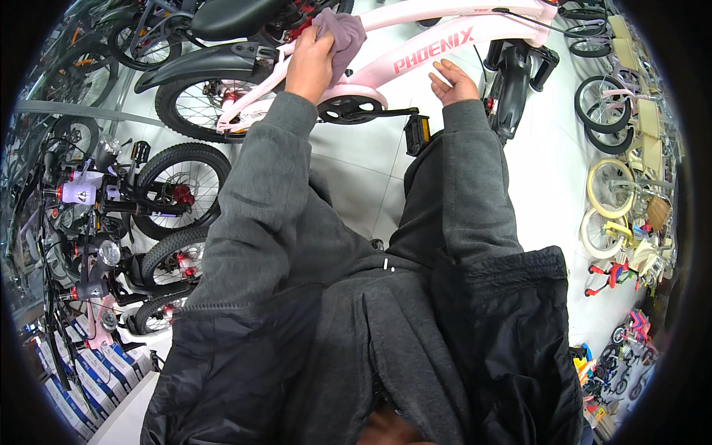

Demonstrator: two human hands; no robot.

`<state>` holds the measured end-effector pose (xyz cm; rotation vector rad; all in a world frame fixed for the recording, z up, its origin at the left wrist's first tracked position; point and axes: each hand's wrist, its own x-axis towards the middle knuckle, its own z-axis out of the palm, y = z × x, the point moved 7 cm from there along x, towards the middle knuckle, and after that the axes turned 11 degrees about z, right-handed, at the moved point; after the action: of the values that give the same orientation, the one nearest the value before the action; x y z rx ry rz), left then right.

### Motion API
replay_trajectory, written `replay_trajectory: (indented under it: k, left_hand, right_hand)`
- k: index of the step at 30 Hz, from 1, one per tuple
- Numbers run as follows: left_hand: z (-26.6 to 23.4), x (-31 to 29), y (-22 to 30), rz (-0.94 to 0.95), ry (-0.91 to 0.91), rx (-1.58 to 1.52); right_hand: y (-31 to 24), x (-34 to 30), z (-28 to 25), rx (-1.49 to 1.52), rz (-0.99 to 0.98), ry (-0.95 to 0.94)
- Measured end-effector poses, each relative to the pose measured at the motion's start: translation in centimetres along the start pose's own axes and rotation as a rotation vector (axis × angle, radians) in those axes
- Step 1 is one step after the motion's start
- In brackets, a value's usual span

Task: The person wipes the frame of a pink bicycle with a cloth, moving along the top tube, down tube, and chainstay areas. The bicycle remains stationary on the floor while the person cleans its surfaces.

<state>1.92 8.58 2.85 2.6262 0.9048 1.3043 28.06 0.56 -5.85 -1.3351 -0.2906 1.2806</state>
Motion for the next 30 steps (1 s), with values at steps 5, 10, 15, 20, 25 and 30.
replay_trajectory:
  k: [5,10,15,20,25,30]
  left_hand:
    - [-1.3,-1.1,0.2,-0.069,0.062,-0.106]
    - [0.7,-3.2,-0.9,-0.659,0.064,-0.911]
    - [2.1,-3.4,1.4,-0.962,0.158,-1.555]
    - [3.3,-3.3,2.8,-1.015,0.109,-1.608]
    - [4.9,-4.3,1.7,-0.872,-0.045,-1.263]
    - [4.2,-3.5,-0.5,-0.533,-0.051,-0.471]
  right_hand:
    - [0.6,1.1,-1.6,0.119,0.011,0.071]
    - [0.4,1.3,-0.4,0.143,-0.043,-0.155]
    - [-0.3,-0.4,2.2,0.015,-0.131,-0.328]
    - [-0.6,-1.5,3.6,-0.002,-0.139,-0.412]
    - [-0.2,-0.7,3.0,0.022,-0.1,-0.351]
    - [0.7,0.1,-0.6,0.031,0.004,0.097]
